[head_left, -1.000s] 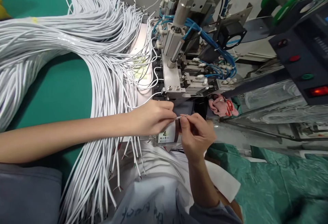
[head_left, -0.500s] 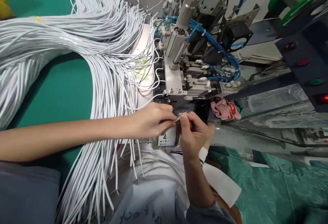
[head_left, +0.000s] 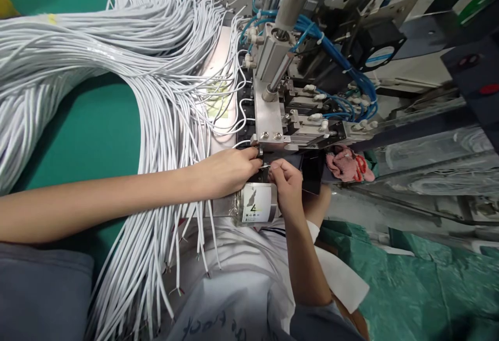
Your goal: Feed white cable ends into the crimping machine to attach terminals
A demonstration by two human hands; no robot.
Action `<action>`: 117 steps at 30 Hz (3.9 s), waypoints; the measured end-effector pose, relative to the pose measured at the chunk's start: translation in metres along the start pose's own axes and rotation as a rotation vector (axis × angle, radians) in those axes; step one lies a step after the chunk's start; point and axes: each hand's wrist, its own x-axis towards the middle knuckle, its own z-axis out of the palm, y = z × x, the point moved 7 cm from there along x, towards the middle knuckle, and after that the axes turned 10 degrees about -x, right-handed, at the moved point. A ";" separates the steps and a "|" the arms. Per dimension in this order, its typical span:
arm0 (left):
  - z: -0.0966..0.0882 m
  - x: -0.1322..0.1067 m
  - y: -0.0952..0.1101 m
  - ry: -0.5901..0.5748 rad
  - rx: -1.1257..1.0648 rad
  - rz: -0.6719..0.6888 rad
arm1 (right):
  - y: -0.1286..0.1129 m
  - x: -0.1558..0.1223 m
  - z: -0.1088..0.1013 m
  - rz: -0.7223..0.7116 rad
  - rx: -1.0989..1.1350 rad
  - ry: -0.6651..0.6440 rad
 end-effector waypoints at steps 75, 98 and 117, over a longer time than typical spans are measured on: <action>-0.004 -0.010 0.029 0.083 -0.979 -0.196 | -0.035 -0.063 -0.023 0.024 0.315 0.069; -0.020 -0.008 0.034 0.122 -0.773 -0.022 | -0.063 -0.053 -0.032 -0.263 -0.218 0.018; -0.027 -0.010 0.034 0.214 -0.557 0.077 | -0.077 -0.052 -0.028 -0.389 -0.362 0.125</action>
